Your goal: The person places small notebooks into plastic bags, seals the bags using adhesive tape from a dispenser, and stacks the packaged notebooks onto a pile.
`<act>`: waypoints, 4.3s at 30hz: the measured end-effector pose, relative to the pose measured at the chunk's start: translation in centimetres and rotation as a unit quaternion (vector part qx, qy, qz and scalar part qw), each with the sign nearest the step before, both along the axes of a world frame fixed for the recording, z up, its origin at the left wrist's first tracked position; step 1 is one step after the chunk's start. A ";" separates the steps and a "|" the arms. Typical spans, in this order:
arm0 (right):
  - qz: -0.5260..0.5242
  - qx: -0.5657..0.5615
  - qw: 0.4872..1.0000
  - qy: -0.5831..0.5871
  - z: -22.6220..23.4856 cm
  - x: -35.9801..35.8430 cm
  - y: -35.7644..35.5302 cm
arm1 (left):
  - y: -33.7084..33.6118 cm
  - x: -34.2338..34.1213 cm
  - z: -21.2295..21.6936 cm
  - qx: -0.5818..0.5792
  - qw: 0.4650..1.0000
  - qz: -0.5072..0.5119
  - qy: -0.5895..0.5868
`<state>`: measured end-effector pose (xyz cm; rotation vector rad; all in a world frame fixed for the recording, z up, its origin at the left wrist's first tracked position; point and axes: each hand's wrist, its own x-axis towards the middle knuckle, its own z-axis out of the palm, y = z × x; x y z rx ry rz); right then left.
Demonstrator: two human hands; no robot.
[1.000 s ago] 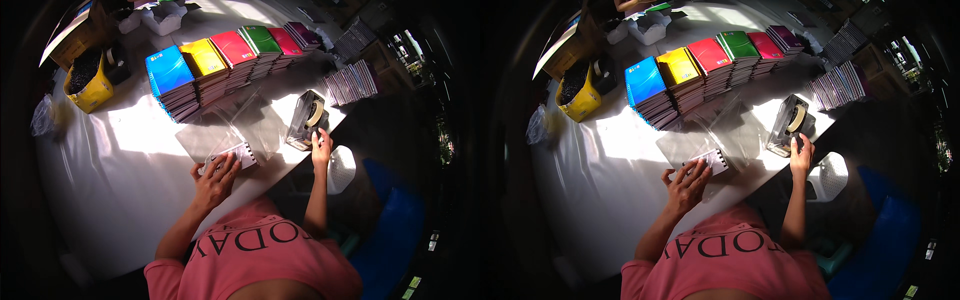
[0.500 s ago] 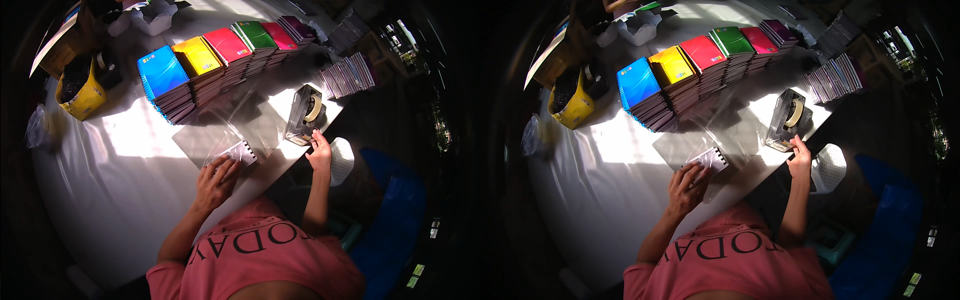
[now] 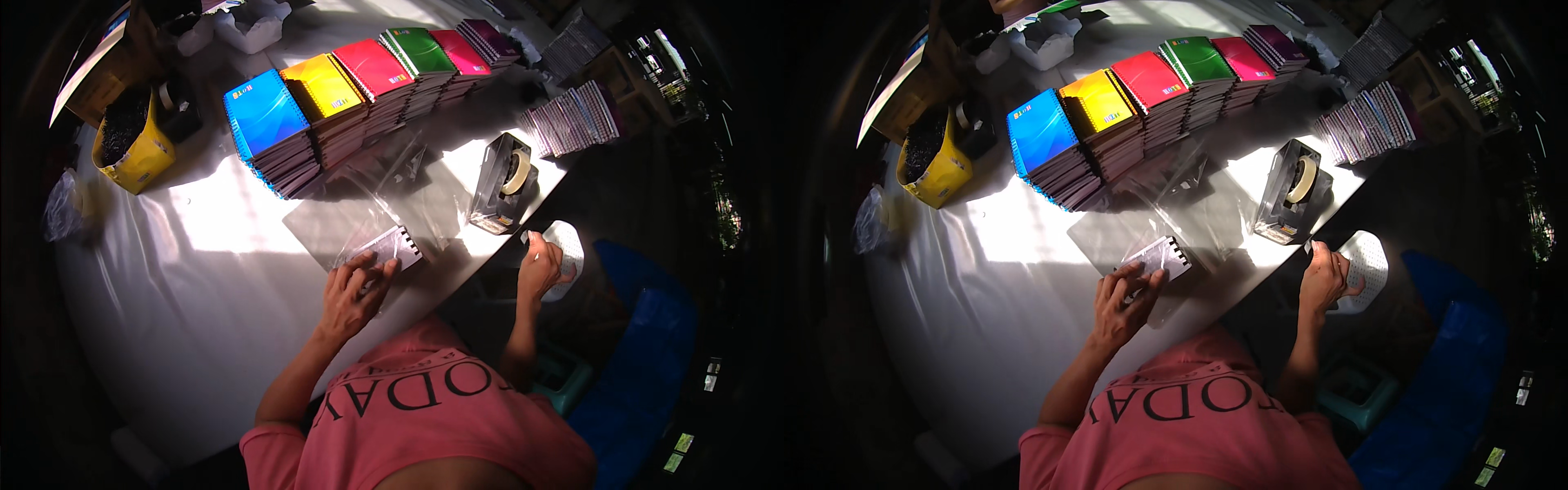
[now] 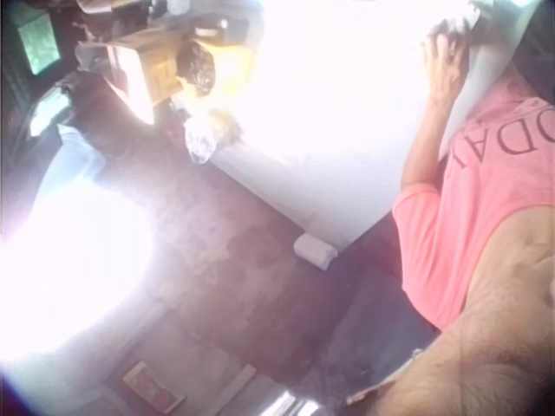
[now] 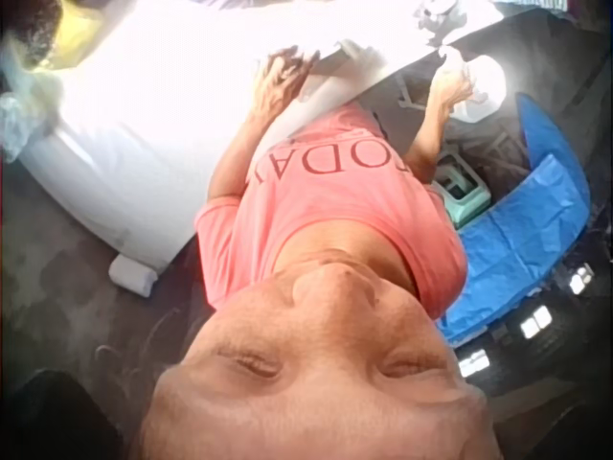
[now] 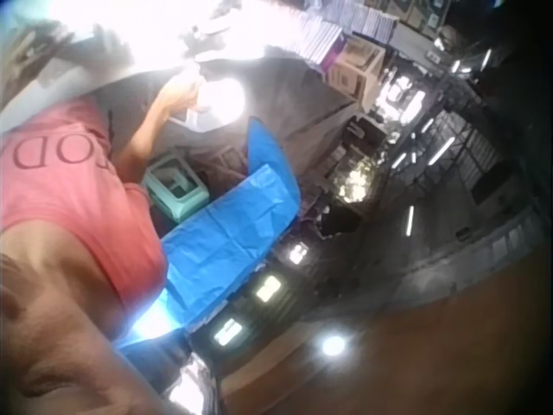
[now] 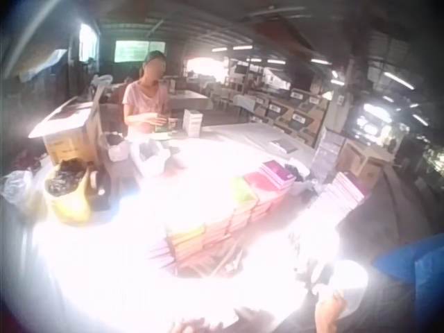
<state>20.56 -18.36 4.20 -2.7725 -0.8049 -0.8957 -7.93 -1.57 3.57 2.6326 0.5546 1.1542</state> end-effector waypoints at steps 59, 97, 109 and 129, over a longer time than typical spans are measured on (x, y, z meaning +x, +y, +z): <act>0.430 0.574 0.362 0.596 23.9 22.7 -0.1 | 2.5 6.5 3.9 -0.266 0.962 -0.004 0.070; 0.272 0.429 0.752 0.420 -11.6 36.1 7.3 | 1.0 48.7 -1.3 -0.616 0.754 -0.098 -0.206; 0.284 0.414 0.728 0.467 -10.8 35.9 2.3 | 3.7 56.8 -0.3 -0.585 0.760 -0.190 -0.210; 0.252 0.435 0.732 0.459 -10.7 33.8 4.5 | 3.9 54.2 -2.1 -0.605 0.752 -0.151 -0.212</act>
